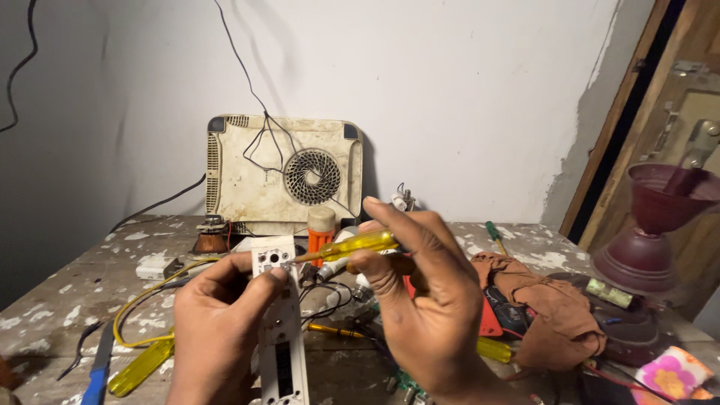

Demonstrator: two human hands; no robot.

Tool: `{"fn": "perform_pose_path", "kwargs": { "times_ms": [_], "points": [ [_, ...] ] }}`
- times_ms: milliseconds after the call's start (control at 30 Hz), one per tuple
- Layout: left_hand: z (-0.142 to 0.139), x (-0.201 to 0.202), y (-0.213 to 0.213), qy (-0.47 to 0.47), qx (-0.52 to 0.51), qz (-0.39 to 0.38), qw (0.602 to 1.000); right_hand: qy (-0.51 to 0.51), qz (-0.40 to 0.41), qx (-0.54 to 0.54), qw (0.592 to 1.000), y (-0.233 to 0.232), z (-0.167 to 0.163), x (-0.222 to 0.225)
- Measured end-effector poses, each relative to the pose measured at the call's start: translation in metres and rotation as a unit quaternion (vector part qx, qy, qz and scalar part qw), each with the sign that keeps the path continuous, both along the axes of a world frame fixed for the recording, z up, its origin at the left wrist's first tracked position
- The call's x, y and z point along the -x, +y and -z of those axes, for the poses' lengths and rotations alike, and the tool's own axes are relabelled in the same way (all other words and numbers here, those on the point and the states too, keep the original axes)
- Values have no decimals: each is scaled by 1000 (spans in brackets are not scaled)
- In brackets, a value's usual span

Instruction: The person uses a yellow-handled screwdriver to tighten screws on a white electronic device, likely a remote control, held in the left hand. The person repeatedly adjusts the device's orientation and tightens multiple screws on its back panel.

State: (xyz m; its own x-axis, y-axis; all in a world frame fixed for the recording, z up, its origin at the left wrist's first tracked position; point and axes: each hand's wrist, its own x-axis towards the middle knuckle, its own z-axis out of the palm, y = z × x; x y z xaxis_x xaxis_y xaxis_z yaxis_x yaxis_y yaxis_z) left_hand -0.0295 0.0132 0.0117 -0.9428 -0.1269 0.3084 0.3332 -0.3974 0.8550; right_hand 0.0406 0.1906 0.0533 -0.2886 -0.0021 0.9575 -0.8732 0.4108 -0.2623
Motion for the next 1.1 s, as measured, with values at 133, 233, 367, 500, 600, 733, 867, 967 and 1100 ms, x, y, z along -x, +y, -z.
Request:
{"fn": "perform_pose_path", "kwargs": {
  "times_ms": [133, 233, 367, 500, 600, 733, 867, 967, 1100],
  "points": [
    [4, 6, -1, 19, -2, -6, 1000, -4, -12, -3, 1000, -1, -1, 1],
    [8, 10, -1, 26, 14, -14, 999, -2, -6, 4, 1000, -1, -1, 2],
    [13, 15, -1, 28, 25, -13, 999, -8, -24, 37, 999, 0, -1, 5],
    [15, 21, 0, 44, 1, -5, 999, -6, -22, 42, 999, -1, -3, 8],
    [16, 23, 0, 72, -9, 8, 997, -2, 5, 44, 999, -3, -4, 9],
    [13, 22, 1, 38, -18, 34, 999, -2, 16, 66, 998, -6, -6, 11],
    [6, 18, -1, 38, -38, 64, 996, -6, 28, 82, 996, -10, -7, 13],
    [3, 16, -3, 30, -26, 69, 997, -4, 36, 88, 995, -13, -7, 12],
    [2, 14, -5, 42, -23, 83, 995, 2, 46, 83, 996, -14, -8, 12]
  ]
}}
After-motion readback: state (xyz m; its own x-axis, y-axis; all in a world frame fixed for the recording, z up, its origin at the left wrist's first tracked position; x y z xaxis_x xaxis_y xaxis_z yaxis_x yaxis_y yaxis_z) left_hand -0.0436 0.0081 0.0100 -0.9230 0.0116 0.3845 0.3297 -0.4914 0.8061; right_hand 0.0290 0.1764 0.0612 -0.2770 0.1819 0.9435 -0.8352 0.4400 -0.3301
